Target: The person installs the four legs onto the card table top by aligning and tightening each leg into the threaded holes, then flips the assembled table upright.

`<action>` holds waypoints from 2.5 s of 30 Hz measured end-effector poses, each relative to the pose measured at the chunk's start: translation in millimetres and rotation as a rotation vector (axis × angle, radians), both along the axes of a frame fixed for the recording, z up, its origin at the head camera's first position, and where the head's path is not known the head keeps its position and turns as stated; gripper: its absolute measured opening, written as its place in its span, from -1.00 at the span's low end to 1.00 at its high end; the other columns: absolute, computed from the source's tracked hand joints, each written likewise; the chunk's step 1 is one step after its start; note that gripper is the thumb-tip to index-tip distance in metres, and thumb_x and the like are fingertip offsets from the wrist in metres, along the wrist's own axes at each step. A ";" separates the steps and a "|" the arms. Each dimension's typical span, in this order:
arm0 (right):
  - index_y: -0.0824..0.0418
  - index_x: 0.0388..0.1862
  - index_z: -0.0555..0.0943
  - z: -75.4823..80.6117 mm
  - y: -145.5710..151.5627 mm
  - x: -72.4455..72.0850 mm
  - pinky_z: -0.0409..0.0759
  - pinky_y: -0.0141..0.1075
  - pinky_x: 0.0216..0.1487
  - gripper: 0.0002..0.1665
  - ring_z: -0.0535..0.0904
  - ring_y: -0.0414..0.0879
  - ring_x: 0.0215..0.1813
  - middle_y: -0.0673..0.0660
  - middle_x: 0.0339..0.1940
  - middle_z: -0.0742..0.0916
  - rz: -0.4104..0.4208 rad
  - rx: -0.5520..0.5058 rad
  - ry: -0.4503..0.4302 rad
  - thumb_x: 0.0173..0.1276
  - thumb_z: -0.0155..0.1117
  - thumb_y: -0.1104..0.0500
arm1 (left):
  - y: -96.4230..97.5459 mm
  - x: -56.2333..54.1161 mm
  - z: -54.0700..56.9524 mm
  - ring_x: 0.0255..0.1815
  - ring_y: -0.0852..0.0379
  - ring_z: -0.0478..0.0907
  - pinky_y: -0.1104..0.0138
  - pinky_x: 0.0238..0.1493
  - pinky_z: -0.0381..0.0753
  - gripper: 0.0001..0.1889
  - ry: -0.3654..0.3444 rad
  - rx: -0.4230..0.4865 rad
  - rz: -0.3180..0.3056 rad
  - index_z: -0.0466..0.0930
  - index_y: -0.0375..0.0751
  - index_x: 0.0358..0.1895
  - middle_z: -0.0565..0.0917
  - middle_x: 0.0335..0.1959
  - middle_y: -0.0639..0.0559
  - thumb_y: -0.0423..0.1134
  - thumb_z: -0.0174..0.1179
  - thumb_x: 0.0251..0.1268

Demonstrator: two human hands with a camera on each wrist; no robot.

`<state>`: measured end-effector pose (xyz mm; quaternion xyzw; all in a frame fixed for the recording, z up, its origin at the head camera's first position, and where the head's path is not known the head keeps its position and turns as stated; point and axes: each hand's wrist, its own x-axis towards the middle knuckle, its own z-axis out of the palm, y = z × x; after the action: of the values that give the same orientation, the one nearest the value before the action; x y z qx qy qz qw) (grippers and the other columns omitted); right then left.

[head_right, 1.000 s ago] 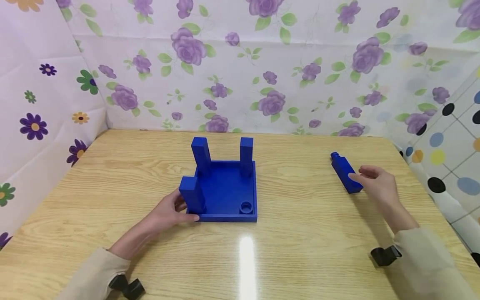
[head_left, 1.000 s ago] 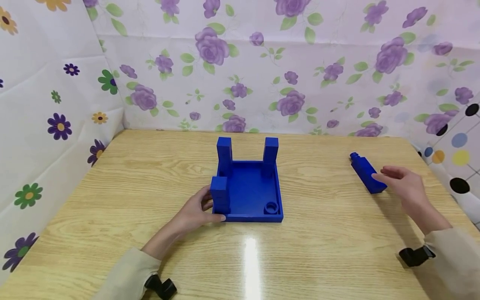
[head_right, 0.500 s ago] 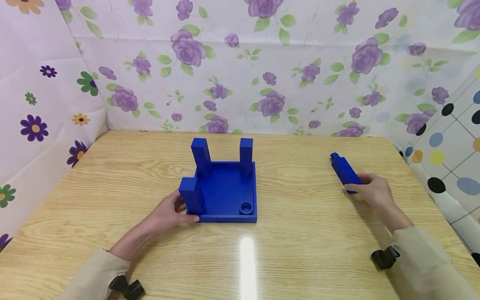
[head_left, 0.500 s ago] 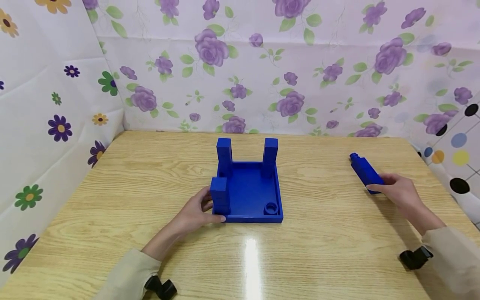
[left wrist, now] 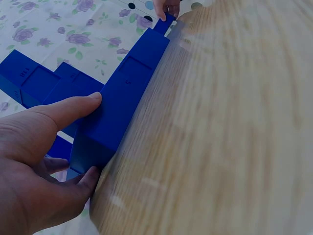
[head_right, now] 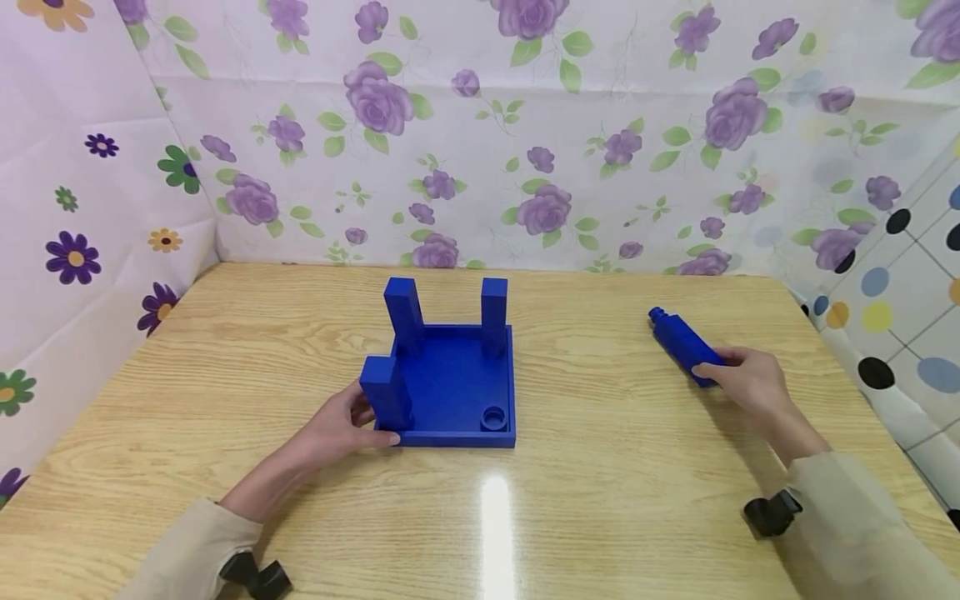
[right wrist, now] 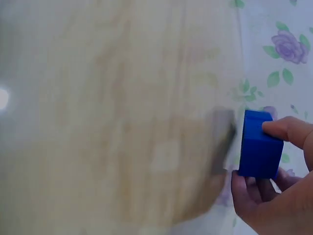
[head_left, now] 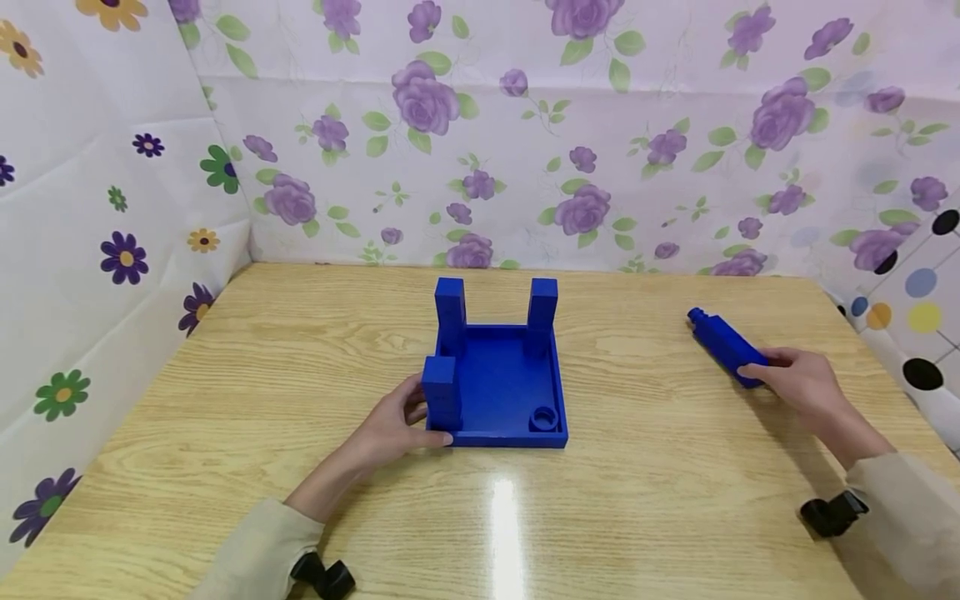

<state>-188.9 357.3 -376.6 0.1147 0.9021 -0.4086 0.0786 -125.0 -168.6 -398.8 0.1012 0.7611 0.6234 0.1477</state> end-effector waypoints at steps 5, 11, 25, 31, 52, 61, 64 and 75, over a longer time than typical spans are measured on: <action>0.51 0.43 0.18 7.7 -7.2 -0.4 0.48 -0.46 -0.20 -0.02 0.25 0.36 0.29 0.57 0.34 0.30 0.058 -0.034 0.043 0.35 0.26 -0.15 | 0.0 -0.6 -1.0 0.34 -0.23 0.29 -0.01 0.36 0.26 -0.08 0.005 -0.002 -0.001 0.10 -0.33 0.46 0.35 0.32 -0.30 -0.43 0.44 0.02; 0.39 0.39 0.33 20.4 -21.0 2.3 0.50 -0.51 -0.17 -0.13 0.42 -0.10 0.07 0.13 0.14 0.53 0.098 -0.108 0.135 0.33 0.27 -0.16 | -0.7 0.1 -1.4 0.34 -0.23 0.30 0.00 0.36 0.28 -0.08 0.008 0.004 -0.007 0.10 -0.33 0.46 0.35 0.32 -0.30 -0.43 0.44 0.02; 0.24 0.40 0.39 38.5 -53.7 12.6 0.49 -0.64 -0.12 -0.31 0.54 -0.42 -0.05 -0.25 -0.03 0.60 0.179 -0.243 0.284 0.39 0.24 -0.03 | 1.1 -0.2 -0.2 0.32 -0.21 0.31 0.01 0.35 0.29 -0.07 0.012 0.005 -0.010 0.09 -0.33 0.47 0.38 0.29 -0.29 -0.44 0.44 0.01; 0.24 0.28 0.48 46.2 -68.3 15.7 0.50 -0.55 0.06 -0.53 0.54 -0.31 0.09 -0.07 0.07 0.63 0.175 -0.747 0.300 0.42 0.21 0.22 | 2.1 -0.9 0.2 0.31 -0.22 0.32 0.02 0.35 0.28 -0.07 0.013 0.010 -0.009 0.09 -0.34 0.46 0.38 0.29 -0.30 -0.45 0.43 0.00; 0.37 0.09 0.61 71.4 -149.7 22.1 0.52 -0.39 0.15 -0.61 0.61 -0.07 0.11 0.14 -0.04 0.74 0.355 -0.832 0.338 0.26 0.32 0.44 | 1.7 -2.8 -0.5 0.32 -0.22 0.32 0.03 0.35 0.30 -0.06 0.025 0.018 -0.018 0.07 -0.35 0.47 0.37 0.29 -0.31 -0.46 0.43 0.00; 0.32 0.13 0.61 94.1 -186.3 24.1 0.60 -0.34 0.04 -0.46 0.63 -0.06 0.03 0.13 0.01 0.72 0.467 -0.529 0.243 0.17 0.49 0.21 | -0.8 -1.4 -1.5 0.34 -0.23 0.30 0.02 0.37 0.26 -0.09 0.028 0.007 -0.006 0.09 -0.36 0.46 0.35 0.31 -0.32 -0.47 0.42 0.02; 0.28 0.10 0.63 97.4 -198.5 25.0 0.63 -0.29 0.02 -0.46 0.64 -0.03 0.02 0.12 0.00 0.72 0.502 -0.442 0.214 0.13 0.52 0.17 | -0.9 -1.3 -1.6 0.35 -0.22 0.28 0.01 0.39 0.22 -0.09 0.027 0.004 0.001 0.09 -0.36 0.46 0.34 0.32 -0.33 -0.47 0.42 0.01; 0.25 0.11 0.63 89.1 -217.5 30.1 0.67 -0.25 -0.08 -0.47 0.64 -0.02 -0.01 0.12 0.01 0.71 0.603 -0.365 0.141 0.11 0.51 0.23 | 0.2 -2.0 -1.5 0.37 -0.22 0.26 0.01 0.40 0.19 -0.07 0.011 0.016 0.003 0.08 -0.35 0.46 0.33 0.33 -0.34 -0.48 0.42 0.00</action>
<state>-158.9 139.8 -287.5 -0.2011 0.8106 -0.5285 0.1523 -127.0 -168.4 -400.3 0.1048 0.7571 0.6291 0.1416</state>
